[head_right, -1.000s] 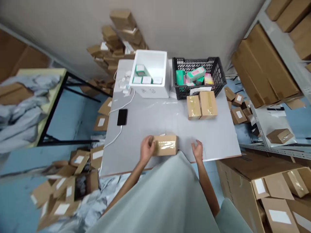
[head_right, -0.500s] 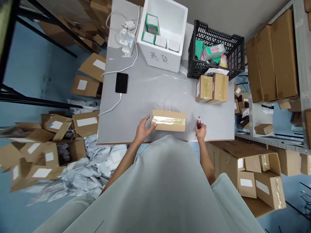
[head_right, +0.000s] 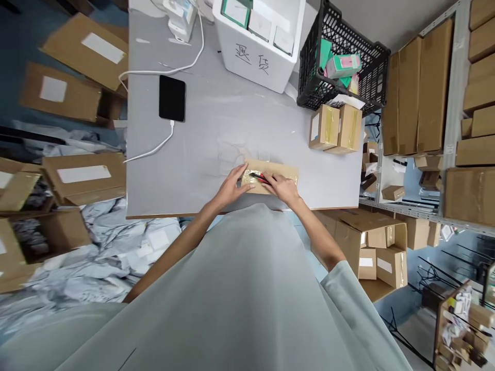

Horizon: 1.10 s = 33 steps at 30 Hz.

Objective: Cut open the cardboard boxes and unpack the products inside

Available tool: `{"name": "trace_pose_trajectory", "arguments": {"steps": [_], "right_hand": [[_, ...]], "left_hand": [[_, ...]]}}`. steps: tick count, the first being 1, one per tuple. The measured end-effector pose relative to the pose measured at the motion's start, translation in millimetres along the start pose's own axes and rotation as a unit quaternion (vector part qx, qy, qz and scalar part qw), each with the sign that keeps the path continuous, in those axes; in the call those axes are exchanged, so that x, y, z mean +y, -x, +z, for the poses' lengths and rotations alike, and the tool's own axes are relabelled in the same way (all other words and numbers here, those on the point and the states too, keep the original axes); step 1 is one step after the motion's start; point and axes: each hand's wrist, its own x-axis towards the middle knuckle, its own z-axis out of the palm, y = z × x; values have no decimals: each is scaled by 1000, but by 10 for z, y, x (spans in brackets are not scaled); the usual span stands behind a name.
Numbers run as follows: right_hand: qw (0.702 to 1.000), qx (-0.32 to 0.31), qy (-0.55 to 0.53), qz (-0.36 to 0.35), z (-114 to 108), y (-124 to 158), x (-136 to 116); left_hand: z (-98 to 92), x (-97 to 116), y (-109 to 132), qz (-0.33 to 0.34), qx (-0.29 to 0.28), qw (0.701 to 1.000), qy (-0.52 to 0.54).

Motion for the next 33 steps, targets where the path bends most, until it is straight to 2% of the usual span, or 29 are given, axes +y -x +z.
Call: {"name": "trace_pose_trajectory", "arguments": {"steps": [4, 8, 15, 19, 25, 33], "right_hand": [[996, -56, 56, -32, -138, -113, -163], [994, -73, 79, -27, -181, -137, -221], [992, -49, 104, -44, -101, -127, -191], [991, -48, 108, -56, -142, -95, -218], [989, -43, 122, -69, -271, -34, -388], [990, -8, 107, -96, -238, -26, -582]], "left_hand": [[63, -102, -20, 3, 4, 999, 32], [109, -169, -42, 8, 14, 999, 52], [111, -145, -52, 3, 15, 998, 60], [103, -119, -56, -2, 12, 998, 66], [96, -114, -58, -11, 8, 998, 60], [71, -114, -65, -12, 6, 998, 54]]}}
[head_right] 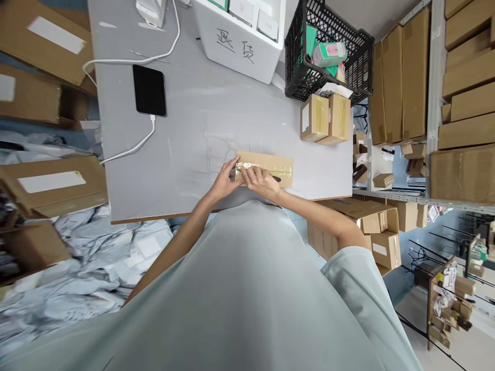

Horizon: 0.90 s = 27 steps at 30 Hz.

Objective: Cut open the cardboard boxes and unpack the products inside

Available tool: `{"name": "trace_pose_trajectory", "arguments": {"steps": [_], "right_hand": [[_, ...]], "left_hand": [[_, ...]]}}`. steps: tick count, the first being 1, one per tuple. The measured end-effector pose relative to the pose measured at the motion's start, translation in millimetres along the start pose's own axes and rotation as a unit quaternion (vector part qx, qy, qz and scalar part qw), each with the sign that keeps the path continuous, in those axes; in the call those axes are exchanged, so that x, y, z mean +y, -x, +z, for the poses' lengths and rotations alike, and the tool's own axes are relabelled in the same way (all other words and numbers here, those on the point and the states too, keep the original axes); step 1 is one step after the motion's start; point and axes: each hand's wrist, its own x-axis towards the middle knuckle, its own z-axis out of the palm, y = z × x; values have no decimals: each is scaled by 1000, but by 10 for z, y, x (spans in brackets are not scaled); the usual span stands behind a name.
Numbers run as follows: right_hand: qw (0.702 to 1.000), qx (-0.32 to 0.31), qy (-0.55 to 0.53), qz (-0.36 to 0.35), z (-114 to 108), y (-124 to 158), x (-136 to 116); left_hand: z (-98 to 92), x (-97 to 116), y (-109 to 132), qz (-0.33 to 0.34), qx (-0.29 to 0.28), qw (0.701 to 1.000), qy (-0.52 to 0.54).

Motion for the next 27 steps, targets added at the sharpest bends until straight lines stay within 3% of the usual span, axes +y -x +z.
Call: {"name": "trace_pose_trajectory", "arguments": {"steps": [7, 12, 22, 27], "right_hand": [[997, 41, 17, -55, -27, -16, 88], [998, 47, 15, -38, 104, 91, 285], [999, 23, -42, 8, 572, 1028, 1372], [998, 51, -46, -15, 808, 1138, 1632]], "left_hand": [[-13, -25, -10, -18, 3, 1000, -13], [-28, -21, -13, -53, 1, 999, -7], [-98, 141, -28, -90, 4, 994, -58], [-79, 292, -10, -97, 7, 990, -100]]}}
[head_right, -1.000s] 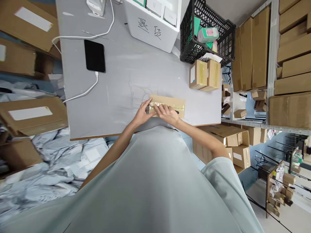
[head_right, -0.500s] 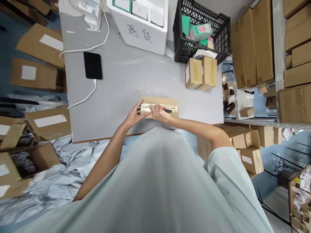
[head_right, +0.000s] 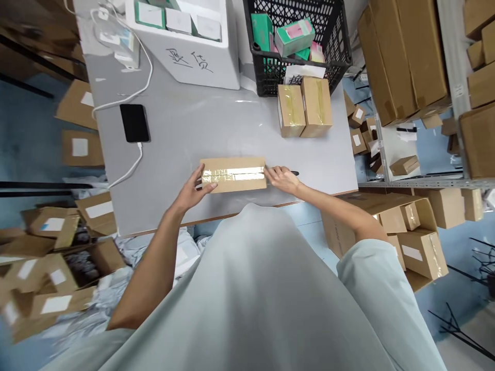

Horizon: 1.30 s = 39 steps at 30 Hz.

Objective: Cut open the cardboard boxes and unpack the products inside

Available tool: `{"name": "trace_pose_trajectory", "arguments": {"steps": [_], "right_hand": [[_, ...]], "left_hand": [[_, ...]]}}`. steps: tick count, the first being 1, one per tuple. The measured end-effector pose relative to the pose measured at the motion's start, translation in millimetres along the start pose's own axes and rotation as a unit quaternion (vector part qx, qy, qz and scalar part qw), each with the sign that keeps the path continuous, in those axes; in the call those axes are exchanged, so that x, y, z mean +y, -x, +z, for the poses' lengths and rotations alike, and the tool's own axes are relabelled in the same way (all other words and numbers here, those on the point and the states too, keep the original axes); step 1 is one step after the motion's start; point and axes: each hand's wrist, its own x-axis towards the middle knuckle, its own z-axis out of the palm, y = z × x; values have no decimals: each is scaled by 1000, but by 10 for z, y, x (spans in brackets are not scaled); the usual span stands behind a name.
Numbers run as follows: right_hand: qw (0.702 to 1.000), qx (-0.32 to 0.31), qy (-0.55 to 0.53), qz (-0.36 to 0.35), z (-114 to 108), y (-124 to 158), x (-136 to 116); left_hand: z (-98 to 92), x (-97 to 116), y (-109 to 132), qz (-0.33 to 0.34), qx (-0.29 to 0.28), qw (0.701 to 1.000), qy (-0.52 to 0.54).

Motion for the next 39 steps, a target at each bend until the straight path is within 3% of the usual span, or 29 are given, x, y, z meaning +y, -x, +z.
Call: {"name": "trace_pose_trajectory", "arguments": {"steps": [10, 14, 16, 19, 23, 26, 29, 31, 35, 39], "right_hand": [[991, 68, -118, 12, 581, 53, 332], [984, 99, -144, 40, 784, 18, 294], [979, 121, -155, 49, 858, 56, 212], [959, 179, -186, 120, 956, 183, 60], [896, 257, -240, 270, 1087, 344, -103], [859, 265, -281, 336, 1157, 385, -182], [834, 263, -329, 356, 1153, 404, -254], [816, 270, -357, 366, 1090, 436, -301], [781, 293, -406, 374, 821, 536, -352], [764, 306, -462, 331, 470, 562, -331]], "left_hand": [[-102, 131, 25, -54, 37, 986, -151], [-45, 365, -55, -32, 65, 959, -273], [139, 554, -146, 4, 45, 950, -308], [587, 857, -303, 67, -48, 945, -315], [1156, 1208, -445, 107, -156, 915, -356], [1374, 1411, -477, 119, -194, 883, -411], [1427, 1556, -458, 139, -200, 864, -442], [1397, 1624, -427, 160, -182, 869, -431], [1267, 1725, -345, 194, -119, 912, -340], [1214, 1782, -256, 181, -66, 947, -257]]}}
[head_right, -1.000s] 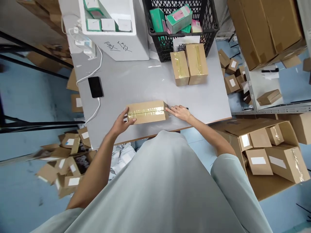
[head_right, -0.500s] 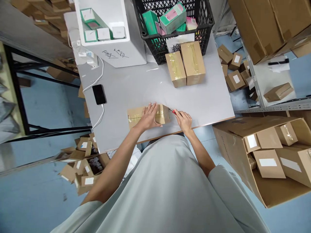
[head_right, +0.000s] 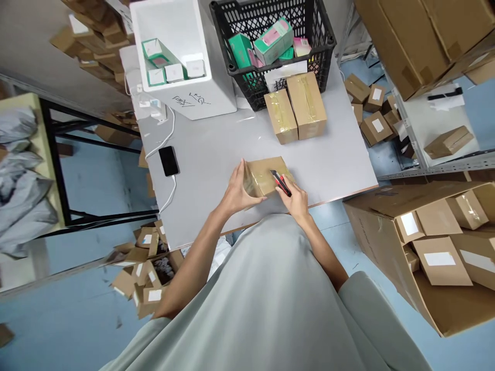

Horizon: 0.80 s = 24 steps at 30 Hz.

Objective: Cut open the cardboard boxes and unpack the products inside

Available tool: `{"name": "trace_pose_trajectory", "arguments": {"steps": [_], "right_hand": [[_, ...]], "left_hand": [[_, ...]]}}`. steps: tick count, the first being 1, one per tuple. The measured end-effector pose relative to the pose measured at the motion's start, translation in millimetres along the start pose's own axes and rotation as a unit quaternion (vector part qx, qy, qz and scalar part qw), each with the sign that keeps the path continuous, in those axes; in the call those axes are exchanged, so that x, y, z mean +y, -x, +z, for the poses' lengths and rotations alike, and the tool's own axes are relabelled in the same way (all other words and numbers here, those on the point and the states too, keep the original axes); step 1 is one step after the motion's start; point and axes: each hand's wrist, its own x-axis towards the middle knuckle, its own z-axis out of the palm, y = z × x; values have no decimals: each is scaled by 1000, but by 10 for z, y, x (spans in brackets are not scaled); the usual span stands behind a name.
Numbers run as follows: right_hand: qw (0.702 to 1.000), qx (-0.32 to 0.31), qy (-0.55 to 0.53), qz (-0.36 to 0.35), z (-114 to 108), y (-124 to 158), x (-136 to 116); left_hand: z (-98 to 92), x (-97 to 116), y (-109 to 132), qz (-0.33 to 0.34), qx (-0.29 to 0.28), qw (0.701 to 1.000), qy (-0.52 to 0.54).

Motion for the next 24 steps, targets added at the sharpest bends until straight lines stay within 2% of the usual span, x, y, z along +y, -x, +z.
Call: {"name": "trace_pose_trajectory", "arguments": {"steps": [5, 8, 11, 15, 19, 24], "right_hand": [[999, -50, -1, 5, -47, -100, -285], [997, -71, 12, 13, -35, -77, -400], [994, -100, 33, 23, -37, -12, -526], [988, -138, 64, 24, -53, 56, -721], [983, -151, 96, 29, -62, 72, -908], [974, -174, 141, 41, -99, 57, -1139]], "left_hand": [[10, 11, 111, -17, 22, 996, 90], [-81, -20, 146, -45, 35, 981, 185], [-226, -26, 101, -95, 91, 960, 248], [-369, -2, -8, -173, 165, 946, 221], [-445, -11, -29, -198, 165, 943, 212], [-492, -33, -10, -206, 133, 941, 232]]}}
